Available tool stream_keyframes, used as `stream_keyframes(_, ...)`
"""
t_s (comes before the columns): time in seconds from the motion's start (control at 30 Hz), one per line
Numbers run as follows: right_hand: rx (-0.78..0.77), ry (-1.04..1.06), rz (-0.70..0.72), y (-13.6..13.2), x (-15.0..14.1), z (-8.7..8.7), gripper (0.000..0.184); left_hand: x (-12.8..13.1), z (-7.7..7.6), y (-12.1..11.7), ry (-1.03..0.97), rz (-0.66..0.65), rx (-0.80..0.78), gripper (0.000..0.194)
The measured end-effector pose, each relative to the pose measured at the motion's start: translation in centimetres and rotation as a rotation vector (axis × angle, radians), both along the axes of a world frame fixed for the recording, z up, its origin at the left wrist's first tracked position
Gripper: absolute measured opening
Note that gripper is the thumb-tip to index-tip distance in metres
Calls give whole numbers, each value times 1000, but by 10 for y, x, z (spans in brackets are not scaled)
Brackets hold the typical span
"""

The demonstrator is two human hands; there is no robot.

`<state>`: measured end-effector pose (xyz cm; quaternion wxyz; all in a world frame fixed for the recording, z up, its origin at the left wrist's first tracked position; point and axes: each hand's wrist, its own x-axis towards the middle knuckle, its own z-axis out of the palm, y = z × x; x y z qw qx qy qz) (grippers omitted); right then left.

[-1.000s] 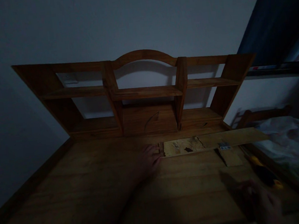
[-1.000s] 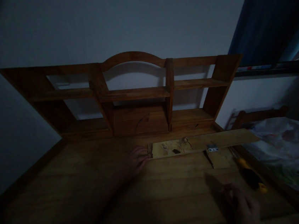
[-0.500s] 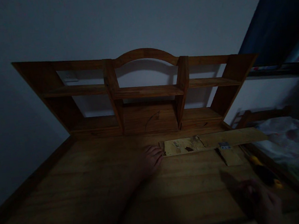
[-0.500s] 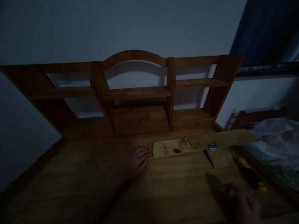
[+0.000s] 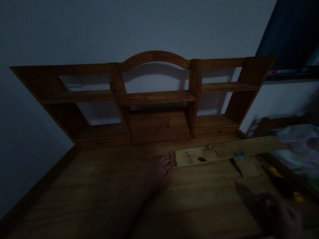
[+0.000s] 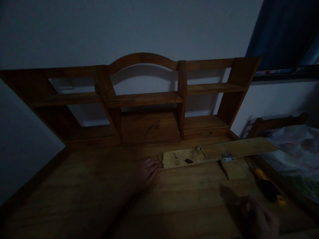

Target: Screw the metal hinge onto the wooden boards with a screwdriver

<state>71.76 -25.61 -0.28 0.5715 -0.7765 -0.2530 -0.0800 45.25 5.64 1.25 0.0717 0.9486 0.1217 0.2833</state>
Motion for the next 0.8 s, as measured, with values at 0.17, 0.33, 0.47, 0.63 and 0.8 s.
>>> stream_keyframes(0.17, -5, 2, -45, 3, -4, -4, 54, -1, -1, 0, 25, -5, -36, 30)
stream_keyframes(0.33, 1, 33, -55, 1, -1, -5, 53, -1, 2, -1, 18, -2, -68, 30)
stream_keyframes(0.47, -12, 69, -15, 0, 5, -1, 50, -1, 1, 0, 10, -12, -101, 30)
stream_keyframes(0.63, -34, 15, 30, 0, 3, 2, 48, 1, -2, 1, -19, -25, -85, 30)
stream_keyframes(0.8, -37, 12, -10, 1, -5, 0, 48, 2, 0, 0, -1, -9, -73, 29)
